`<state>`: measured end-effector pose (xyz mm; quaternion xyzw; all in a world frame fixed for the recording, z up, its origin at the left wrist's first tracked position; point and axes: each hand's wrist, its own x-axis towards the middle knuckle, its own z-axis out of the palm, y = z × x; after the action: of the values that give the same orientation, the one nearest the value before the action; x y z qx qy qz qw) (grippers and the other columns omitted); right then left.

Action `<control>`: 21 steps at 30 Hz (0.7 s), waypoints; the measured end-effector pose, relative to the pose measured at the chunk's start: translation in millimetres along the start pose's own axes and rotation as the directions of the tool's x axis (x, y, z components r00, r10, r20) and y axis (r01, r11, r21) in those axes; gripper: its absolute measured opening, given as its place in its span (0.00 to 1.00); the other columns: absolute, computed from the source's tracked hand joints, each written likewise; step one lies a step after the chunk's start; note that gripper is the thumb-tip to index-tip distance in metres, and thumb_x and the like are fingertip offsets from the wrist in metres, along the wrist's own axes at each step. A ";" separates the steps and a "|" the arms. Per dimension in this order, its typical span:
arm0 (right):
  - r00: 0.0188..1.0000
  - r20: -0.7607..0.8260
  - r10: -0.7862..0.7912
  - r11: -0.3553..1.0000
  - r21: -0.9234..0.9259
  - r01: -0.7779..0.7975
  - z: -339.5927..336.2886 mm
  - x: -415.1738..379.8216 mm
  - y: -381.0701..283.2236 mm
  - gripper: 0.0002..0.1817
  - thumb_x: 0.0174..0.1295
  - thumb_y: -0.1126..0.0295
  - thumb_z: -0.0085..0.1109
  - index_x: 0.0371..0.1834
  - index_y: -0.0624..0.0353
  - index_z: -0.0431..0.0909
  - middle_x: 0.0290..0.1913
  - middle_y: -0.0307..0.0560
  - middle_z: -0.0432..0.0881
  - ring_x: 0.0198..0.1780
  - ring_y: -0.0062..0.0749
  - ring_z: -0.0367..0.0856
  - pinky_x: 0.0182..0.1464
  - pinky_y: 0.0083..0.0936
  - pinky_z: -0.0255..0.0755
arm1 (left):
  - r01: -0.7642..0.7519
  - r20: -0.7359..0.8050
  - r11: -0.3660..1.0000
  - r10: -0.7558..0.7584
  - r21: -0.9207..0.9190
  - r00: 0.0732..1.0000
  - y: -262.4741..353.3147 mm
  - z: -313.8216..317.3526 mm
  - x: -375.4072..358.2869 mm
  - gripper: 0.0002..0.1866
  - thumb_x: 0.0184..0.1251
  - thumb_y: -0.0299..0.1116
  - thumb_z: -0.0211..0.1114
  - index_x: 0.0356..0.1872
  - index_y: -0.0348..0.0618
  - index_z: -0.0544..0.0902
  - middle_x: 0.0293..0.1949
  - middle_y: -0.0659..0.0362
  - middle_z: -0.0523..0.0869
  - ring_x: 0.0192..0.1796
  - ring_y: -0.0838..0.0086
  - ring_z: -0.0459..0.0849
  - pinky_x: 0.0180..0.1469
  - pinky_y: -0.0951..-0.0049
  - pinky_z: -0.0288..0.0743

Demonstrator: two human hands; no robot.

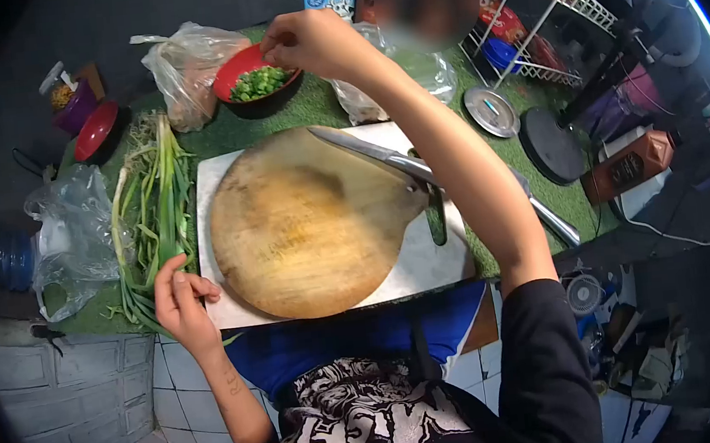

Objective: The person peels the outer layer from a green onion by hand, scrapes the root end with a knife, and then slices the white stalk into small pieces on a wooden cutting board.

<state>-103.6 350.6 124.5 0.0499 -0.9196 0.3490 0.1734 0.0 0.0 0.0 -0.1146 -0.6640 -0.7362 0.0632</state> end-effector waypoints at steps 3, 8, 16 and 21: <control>0.987 -0.047 -0.152 0.983 -0.115 0.146 18.9 30.7 12.6 0.11 0.56 0.73 0.67 0.41 0.61 0.89 0.36 0.52 0.91 0.40 0.41 0.91 0.46 0.34 0.84 | 0.006 -0.015 1.000 -0.006 -0.003 1.000 1.3 3.9 0.0 0.13 0.82 0.28 0.50 0.55 0.31 0.79 0.22 0.61 0.76 0.23 0.79 0.75 0.28 0.78 0.70; 0.990 -0.108 -0.087 0.968 -0.245 0.058 39.4 19.4 -5.3 0.12 0.60 0.70 0.69 0.45 0.62 0.87 0.37 0.51 0.91 0.39 0.39 0.91 0.47 0.31 0.83 | 0.002 -0.015 1.000 -0.002 0.023 1.000 5.3 2.3 -0.2 0.13 0.81 0.28 0.50 0.54 0.31 0.80 0.22 0.62 0.77 0.23 0.79 0.76 0.28 0.78 0.71; 0.973 0.092 -0.213 0.970 -0.098 0.222 101.0 -10.5 -32.8 0.09 0.62 0.70 0.65 0.43 0.61 0.87 0.38 0.53 0.90 0.41 0.45 0.90 0.47 0.35 0.82 | -0.029 0.035 0.999 0.028 0.027 0.999 7.5 -0.7 -2.9 0.13 0.82 0.28 0.50 0.54 0.31 0.79 0.22 0.61 0.79 0.25 0.79 0.78 0.29 0.79 0.72; 0.990 0.081 0.117 0.987 -0.118 -0.107 167.6 20.0 -62.7 0.20 0.63 0.55 0.64 0.43 0.62 0.88 0.38 0.65 0.88 0.44 0.58 0.89 0.52 0.45 0.82 | -0.131 0.082 0.991 0.128 0.032 0.988 20.5 -2.3 -7.8 0.13 0.82 0.29 0.51 0.54 0.30 0.78 0.23 0.58 0.81 0.25 0.78 0.79 0.30 0.78 0.73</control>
<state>-156.5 193.6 54.0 0.0036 -0.9459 0.3030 0.1157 12.4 -5.0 17.6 -0.1855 -0.6706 -0.7131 0.0862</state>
